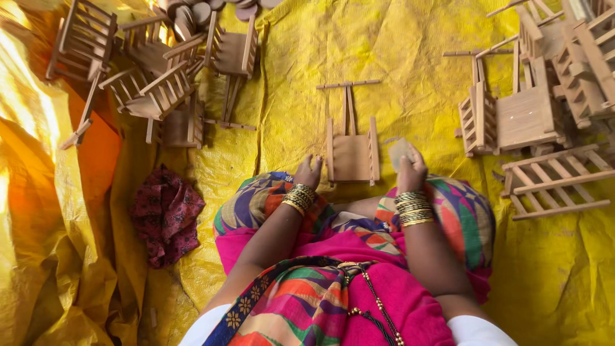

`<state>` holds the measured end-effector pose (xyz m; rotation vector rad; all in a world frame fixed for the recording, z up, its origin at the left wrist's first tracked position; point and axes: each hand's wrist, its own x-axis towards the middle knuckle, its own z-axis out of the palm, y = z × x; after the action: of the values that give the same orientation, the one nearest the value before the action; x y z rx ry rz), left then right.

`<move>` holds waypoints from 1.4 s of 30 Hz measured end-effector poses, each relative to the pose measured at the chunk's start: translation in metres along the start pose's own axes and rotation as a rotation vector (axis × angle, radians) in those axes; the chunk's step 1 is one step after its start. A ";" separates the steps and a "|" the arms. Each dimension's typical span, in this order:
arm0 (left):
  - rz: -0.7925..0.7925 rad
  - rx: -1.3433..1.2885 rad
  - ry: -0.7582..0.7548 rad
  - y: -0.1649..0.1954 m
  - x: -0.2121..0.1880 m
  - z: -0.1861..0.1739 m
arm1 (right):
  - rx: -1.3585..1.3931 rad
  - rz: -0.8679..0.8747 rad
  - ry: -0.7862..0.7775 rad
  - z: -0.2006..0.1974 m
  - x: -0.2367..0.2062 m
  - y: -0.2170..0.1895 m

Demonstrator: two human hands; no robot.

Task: The person sits on a yellow tarp among many small wooden chairs and sands them one at a time using a small sanding block, rubbing the seat and frame surfaces, turning chairs over to reach other sides, and setting finished chairs aside with the pile.

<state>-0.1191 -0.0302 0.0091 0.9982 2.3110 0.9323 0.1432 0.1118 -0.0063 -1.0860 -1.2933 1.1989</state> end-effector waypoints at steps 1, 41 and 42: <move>-0.049 -0.040 -0.020 0.000 -0.001 0.000 | -0.083 -0.012 0.016 0.007 0.000 0.004; -0.234 -0.785 -0.404 0.197 0.106 0.071 | -0.009 -0.389 0.207 0.055 -0.029 -0.099; -0.236 -0.940 -0.425 0.206 0.103 0.082 | 0.010 -0.383 0.187 0.053 -0.030 -0.102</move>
<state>-0.0396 0.1859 0.0913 0.4355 1.3335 1.3380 0.0948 0.0684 0.0935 -0.8701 -1.2762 0.7976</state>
